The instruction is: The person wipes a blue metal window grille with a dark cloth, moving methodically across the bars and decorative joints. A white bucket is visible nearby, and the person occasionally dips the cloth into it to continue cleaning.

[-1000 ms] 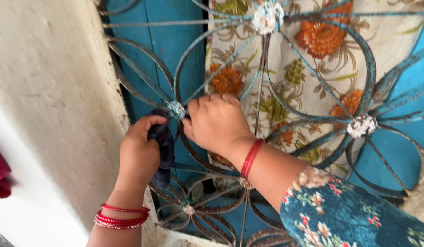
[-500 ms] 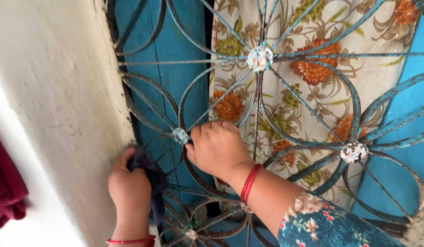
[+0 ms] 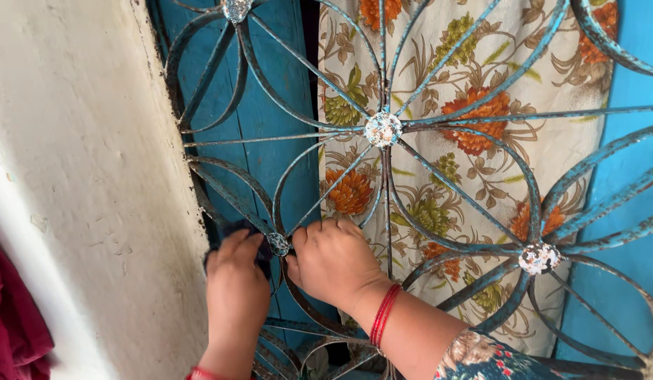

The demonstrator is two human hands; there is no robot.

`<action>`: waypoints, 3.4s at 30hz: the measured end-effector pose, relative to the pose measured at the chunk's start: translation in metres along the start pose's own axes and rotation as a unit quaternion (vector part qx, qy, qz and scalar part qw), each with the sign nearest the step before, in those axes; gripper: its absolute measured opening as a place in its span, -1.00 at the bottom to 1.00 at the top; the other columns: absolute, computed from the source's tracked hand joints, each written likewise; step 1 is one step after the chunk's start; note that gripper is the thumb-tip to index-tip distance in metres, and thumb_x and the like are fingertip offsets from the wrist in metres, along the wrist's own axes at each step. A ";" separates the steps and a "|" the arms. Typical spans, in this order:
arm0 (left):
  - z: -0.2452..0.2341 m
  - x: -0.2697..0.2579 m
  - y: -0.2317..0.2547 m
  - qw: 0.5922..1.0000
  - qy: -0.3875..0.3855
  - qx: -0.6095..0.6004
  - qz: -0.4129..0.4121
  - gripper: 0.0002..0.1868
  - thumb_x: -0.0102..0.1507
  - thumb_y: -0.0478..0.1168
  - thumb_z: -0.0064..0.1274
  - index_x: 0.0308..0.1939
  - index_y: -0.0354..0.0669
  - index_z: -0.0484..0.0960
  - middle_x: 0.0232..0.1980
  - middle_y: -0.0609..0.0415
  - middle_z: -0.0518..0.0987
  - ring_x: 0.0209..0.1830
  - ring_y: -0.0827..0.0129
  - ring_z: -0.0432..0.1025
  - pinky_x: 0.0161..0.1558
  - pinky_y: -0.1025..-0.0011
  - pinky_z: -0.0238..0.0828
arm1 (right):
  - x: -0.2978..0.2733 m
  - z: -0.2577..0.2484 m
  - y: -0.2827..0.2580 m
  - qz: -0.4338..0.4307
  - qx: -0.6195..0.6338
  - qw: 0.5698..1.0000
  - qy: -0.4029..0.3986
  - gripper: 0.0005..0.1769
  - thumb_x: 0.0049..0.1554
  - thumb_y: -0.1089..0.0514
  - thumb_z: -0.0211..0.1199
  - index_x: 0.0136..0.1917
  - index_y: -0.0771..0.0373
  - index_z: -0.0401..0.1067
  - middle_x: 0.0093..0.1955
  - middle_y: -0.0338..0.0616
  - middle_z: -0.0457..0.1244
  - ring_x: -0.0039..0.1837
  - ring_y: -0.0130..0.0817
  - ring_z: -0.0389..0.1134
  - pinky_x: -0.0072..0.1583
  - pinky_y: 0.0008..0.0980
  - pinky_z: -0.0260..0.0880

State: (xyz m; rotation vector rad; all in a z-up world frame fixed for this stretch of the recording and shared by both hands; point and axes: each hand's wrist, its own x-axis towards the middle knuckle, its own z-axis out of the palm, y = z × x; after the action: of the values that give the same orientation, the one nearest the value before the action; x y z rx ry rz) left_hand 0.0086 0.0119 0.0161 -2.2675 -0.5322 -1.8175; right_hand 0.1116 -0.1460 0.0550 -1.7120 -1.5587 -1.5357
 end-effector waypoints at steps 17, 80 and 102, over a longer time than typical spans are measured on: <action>-0.011 0.038 -0.021 0.982 -0.028 0.175 -0.072 -0.44 0.27 -0.33 -0.09 0.40 -0.06 0.51 0.08 -0.20 0.47 -0.02 -0.08 0.48 -0.02 0.12 0.50 | 0.000 0.000 0.001 0.003 0.009 1.000 -0.006 -0.69 0.07 -0.08 0.25 -0.27 0.21 0.44 -0.34 -0.09 0.31 -0.20 -0.11 0.36 -0.06 -0.13 0.31; -0.064 0.104 -0.009 0.956 -0.079 0.268 0.091 -0.71 0.31 -0.34 -0.03 0.09 -0.18 0.64 0.23 -0.37 0.35 -0.05 -0.16 0.51 -0.08 0.02 0.52 | -0.005 0.009 0.004 -0.027 -0.010 0.999 0.036 -0.66 0.07 -0.13 0.25 -0.27 0.19 0.45 -0.34 -0.12 0.30 -0.20 -0.14 0.37 -0.06 -0.14 0.30; -0.033 -0.006 0.018 0.887 0.018 -0.434 -0.158 -0.56 0.26 -0.45 -0.09 0.22 -0.22 0.60 0.08 -0.04 0.61 0.06 0.13 0.53 0.12 0.28 0.48 | -0.005 0.001 -0.001 -0.003 -0.010 1.000 0.003 -0.65 0.03 -0.12 0.27 -0.22 0.24 0.48 -0.31 -0.05 0.34 -0.17 -0.08 0.39 -0.02 -0.13 0.34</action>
State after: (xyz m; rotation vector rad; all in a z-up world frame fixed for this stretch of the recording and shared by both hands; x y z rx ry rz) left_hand -0.0150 -0.0178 0.0196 -2.7740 -0.0498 -2.6557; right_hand 0.1120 -0.1473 0.0503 -1.7126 -1.5517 -1.5639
